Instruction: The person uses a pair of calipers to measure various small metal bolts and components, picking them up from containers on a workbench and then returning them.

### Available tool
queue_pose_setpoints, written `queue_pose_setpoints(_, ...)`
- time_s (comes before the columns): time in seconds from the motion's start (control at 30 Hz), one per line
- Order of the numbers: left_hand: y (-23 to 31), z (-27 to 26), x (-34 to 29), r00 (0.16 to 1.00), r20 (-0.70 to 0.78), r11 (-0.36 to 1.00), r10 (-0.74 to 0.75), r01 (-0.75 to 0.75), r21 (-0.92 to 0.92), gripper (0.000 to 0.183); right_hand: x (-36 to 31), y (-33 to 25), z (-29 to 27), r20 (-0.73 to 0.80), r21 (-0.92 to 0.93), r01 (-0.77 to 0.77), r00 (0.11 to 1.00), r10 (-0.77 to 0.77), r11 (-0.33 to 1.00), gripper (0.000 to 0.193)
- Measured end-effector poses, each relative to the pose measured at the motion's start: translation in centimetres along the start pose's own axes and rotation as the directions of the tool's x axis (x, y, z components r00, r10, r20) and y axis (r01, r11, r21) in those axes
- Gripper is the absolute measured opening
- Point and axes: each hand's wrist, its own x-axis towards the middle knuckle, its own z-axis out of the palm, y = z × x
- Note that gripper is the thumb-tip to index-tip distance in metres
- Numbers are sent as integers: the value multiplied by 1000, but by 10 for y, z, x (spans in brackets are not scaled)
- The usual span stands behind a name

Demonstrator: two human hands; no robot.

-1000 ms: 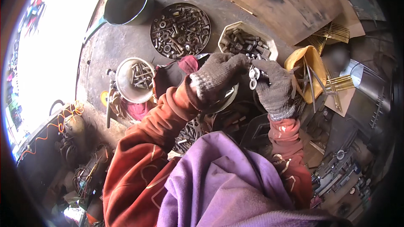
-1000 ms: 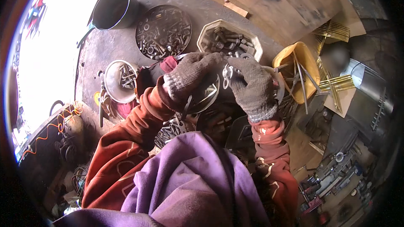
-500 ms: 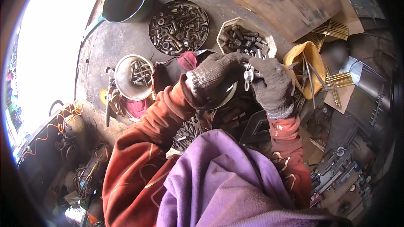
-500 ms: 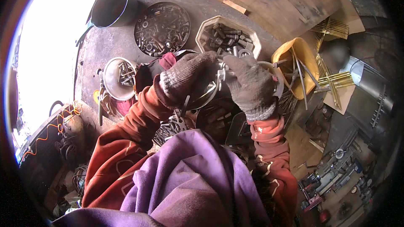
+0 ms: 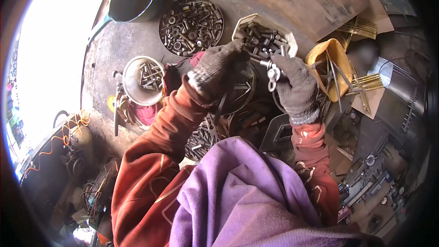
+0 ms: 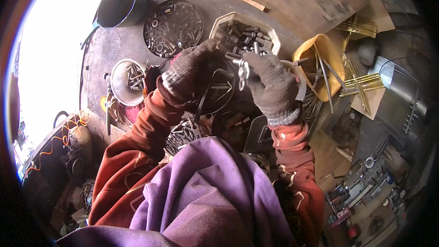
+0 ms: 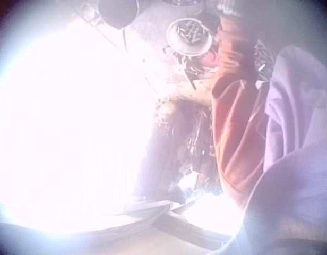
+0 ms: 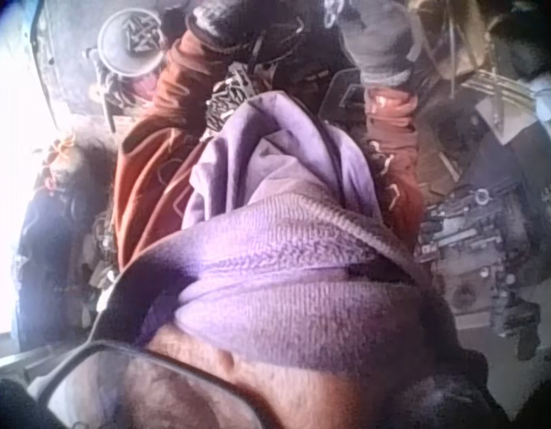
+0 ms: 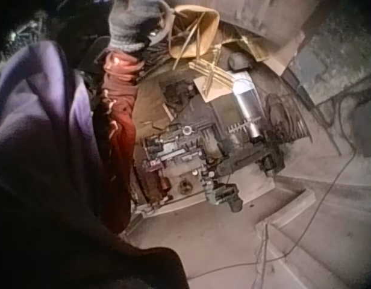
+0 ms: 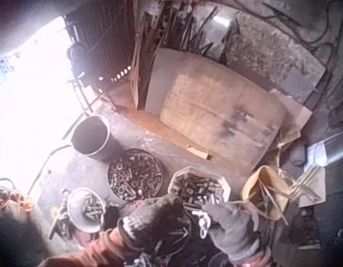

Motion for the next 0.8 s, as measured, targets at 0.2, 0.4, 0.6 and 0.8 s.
queue_pose_setpoints(0.2, -1, 5, -19, 906, 390, 978, 166, -99, -186, 46, -13, -33, -20, 88, 593, -412, 887, 453, 692, 29)
queue_pose_setpoints(0.4, -6, 20, -52, 862, 491, 991, 128, -90, -100, 42, -34, -83, -43, 158, 719, -411, 882, 443, 561, 33)
queue_pose_setpoints(0.6, -14, 33, -89, 860, 484, 941, 159, -280, 189, 34, -67, -106, -56, 44, 609, -363, 904, 426, 706, 29)
queue_pose_setpoints(0.8, -22, 48, -146, 841, 532, 859, 99, -342, 381, 34, -119, -146, -79, -140, 256, -185, 964, 225, 949, 22)
